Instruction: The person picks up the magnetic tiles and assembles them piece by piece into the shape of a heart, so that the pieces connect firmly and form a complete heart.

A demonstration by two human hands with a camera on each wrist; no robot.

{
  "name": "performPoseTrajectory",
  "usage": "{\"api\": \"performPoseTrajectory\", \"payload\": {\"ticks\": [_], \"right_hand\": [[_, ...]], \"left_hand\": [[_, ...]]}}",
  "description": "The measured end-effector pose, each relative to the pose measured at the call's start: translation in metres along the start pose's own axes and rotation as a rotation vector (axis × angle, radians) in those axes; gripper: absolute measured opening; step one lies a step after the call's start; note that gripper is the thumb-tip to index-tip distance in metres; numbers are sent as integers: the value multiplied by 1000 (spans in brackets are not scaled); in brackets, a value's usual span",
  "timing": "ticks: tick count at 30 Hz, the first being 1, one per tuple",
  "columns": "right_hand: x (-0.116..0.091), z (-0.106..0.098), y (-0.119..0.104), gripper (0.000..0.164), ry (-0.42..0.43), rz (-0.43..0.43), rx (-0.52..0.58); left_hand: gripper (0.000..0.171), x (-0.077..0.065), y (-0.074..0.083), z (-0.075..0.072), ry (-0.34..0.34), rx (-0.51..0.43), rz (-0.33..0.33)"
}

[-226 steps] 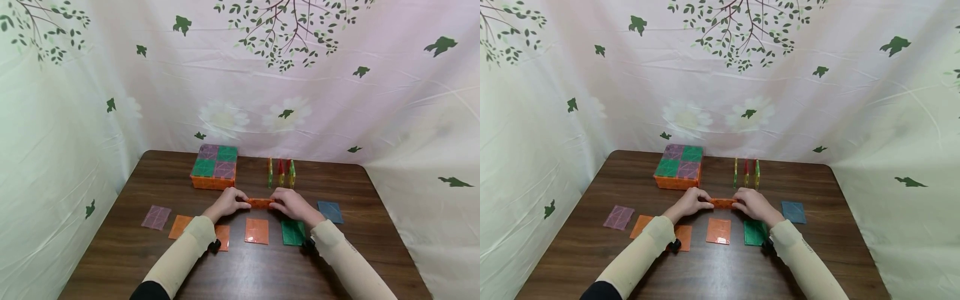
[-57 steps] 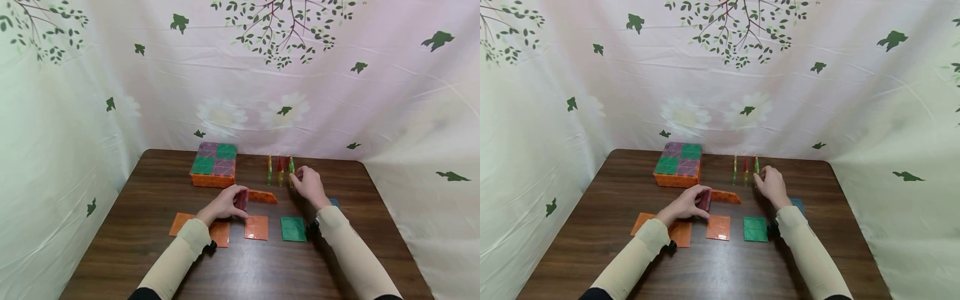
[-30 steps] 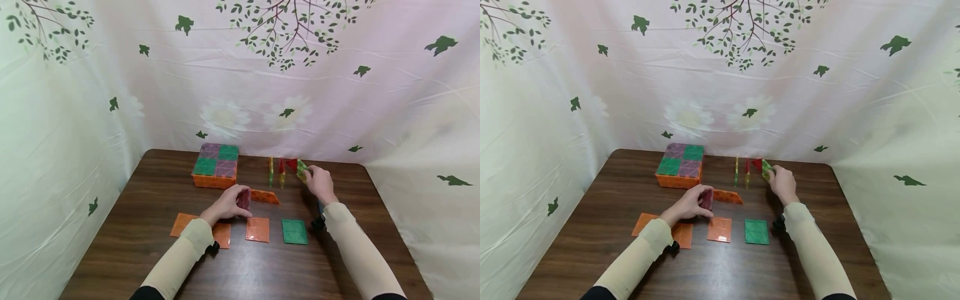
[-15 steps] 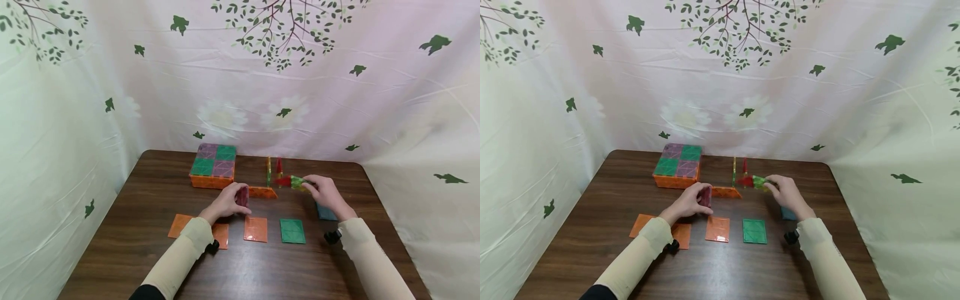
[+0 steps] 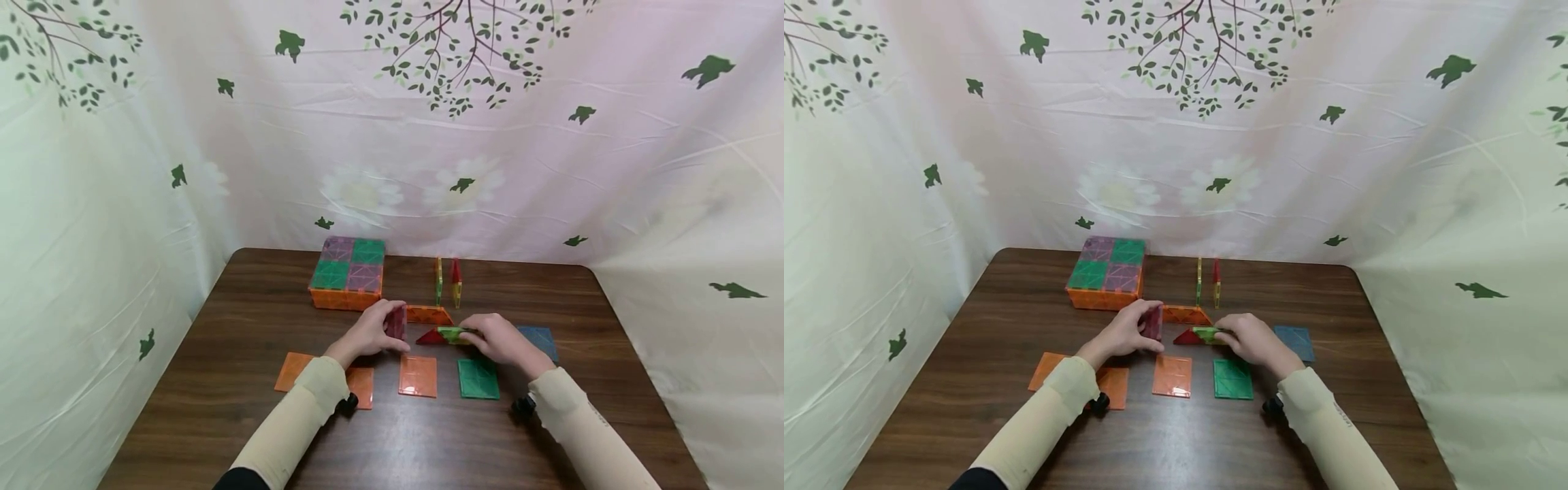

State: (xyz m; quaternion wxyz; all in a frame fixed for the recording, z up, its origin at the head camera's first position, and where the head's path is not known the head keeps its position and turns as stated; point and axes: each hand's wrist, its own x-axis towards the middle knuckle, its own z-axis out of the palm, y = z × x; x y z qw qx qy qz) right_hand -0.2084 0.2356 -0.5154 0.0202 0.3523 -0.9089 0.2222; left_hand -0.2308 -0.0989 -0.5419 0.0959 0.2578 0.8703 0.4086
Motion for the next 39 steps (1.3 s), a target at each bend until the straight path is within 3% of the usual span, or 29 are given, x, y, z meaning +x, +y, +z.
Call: {"api": "performPoseTrajectory", "payload": {"ticks": [27,34,39], "right_hand": [[31,24,-34,12,-72,6,-12],[28,27,-40,11,-96,0,17],[19,24,-40,25,-117,45,35]], "left_hand": [[89,5,1,3,-4,-12,6],[91,4,1,4,-1,-13,6],[91,3,1,4,-3,-15,5]]}}
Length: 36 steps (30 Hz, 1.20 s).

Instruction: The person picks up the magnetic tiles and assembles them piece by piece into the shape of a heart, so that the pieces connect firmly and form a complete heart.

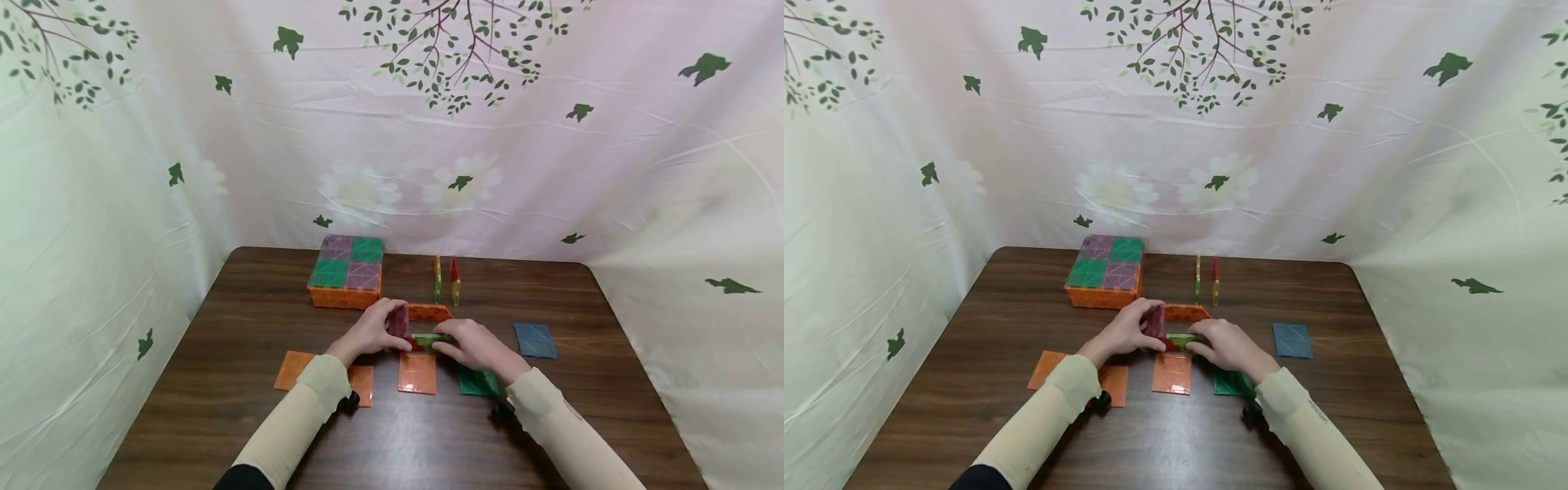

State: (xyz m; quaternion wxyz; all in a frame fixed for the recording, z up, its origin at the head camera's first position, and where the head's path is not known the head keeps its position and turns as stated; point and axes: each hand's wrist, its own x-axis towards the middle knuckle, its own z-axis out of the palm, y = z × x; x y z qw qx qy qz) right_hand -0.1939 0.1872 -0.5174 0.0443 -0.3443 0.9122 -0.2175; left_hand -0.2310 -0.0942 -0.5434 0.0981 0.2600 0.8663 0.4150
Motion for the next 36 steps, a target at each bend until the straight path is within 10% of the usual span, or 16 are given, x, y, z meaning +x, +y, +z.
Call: {"api": "performPoseTrajectory", "payload": {"ticks": [12,22,27,36], "right_hand": [[-58,-16,9,109,-198,233,-168],[-64,-17,2,83,-283,181,-257],[-68,-28,4,79,-309,205,-128],[-63,-46,35,80,-83,203,85]], "left_hand": [[91,1,-1,1,11,-12,9],[91,2,-2,1,5,-24,4],[92,1,-2,2,-5,-20,11],[92,3,-2,1,-2,-34,-3]]}}
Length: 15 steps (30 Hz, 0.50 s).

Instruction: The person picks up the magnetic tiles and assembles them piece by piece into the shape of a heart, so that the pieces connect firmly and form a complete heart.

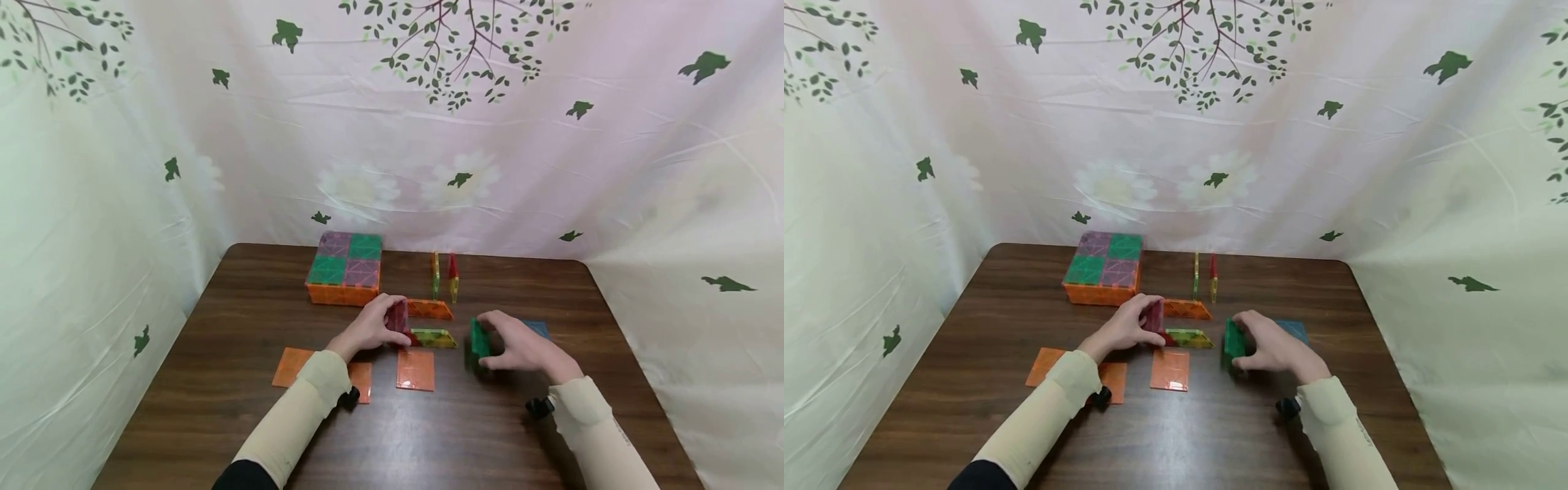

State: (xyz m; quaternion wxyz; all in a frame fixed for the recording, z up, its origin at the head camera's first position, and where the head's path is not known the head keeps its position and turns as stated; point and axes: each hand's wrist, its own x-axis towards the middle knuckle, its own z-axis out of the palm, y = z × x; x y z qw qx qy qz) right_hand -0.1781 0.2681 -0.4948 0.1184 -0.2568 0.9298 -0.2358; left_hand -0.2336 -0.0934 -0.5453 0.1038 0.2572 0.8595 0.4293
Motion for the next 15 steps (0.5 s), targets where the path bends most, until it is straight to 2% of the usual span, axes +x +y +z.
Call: {"api": "performPoseTrajectory", "payload": {"ticks": [5,15], "right_hand": [[17,9,7,82,53,4,45],[46,16,4,83,33,-31,50]], "left_hand": [[91,0,0,-1,2,16,5],[91,-1,1,-1,3,8,-5]]}}
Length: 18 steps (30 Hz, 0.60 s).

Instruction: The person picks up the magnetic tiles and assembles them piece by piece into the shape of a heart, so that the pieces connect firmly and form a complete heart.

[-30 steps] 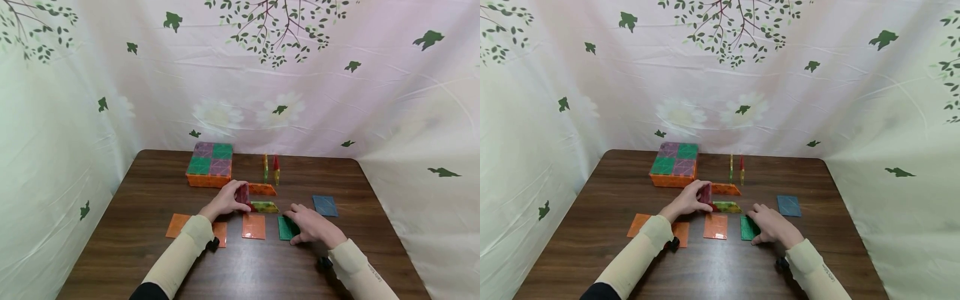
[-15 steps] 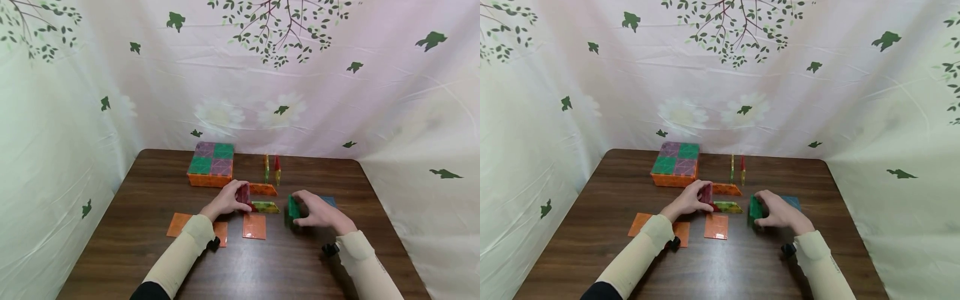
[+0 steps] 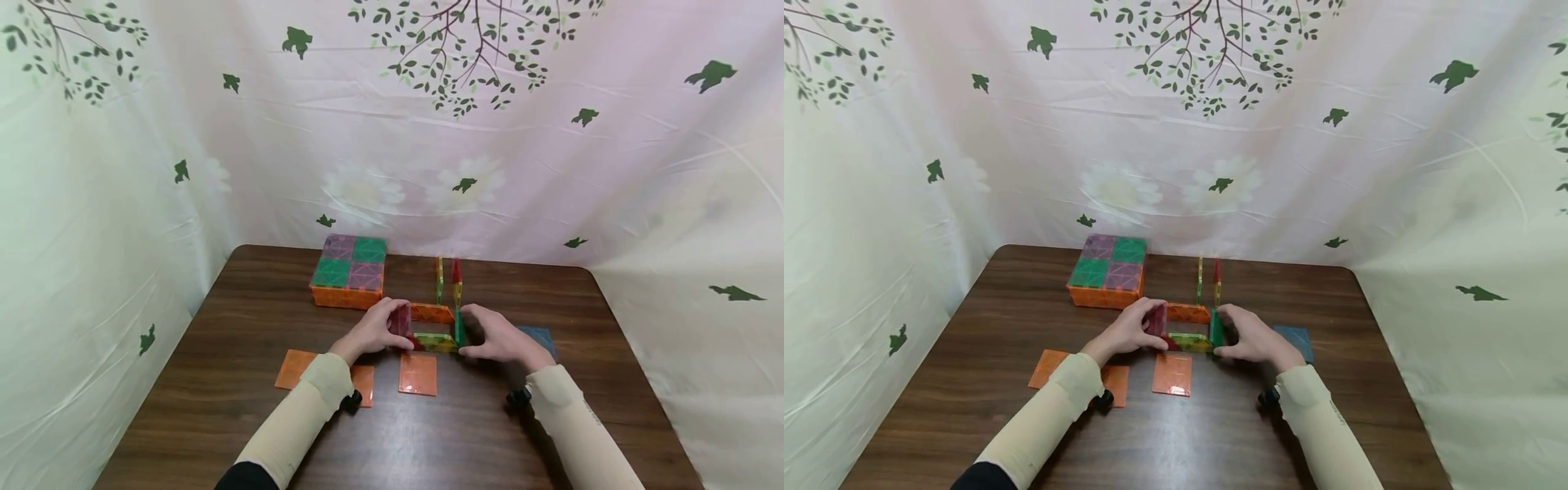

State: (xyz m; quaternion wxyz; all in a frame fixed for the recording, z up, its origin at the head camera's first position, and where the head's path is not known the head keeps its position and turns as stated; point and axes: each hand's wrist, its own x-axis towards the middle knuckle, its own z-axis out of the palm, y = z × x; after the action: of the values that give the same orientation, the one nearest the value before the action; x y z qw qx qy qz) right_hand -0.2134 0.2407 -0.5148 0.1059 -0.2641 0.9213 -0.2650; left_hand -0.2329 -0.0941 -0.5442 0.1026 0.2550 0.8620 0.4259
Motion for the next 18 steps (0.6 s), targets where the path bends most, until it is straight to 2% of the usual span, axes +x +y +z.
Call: {"api": "performPoseTrajectory", "payload": {"ticks": [6,12,18], "right_hand": [[5,0,-3,81,-26,-15,32],[10,0,-4,71,-39,-18,64],[13,-2,-3,85,-51,-30,81]], "left_hand": [[90,0,0,1,1,1,-2],[91,-1,-1,2,-3,11,2],[90,1,-1,1,-1,-4,-1]]}}
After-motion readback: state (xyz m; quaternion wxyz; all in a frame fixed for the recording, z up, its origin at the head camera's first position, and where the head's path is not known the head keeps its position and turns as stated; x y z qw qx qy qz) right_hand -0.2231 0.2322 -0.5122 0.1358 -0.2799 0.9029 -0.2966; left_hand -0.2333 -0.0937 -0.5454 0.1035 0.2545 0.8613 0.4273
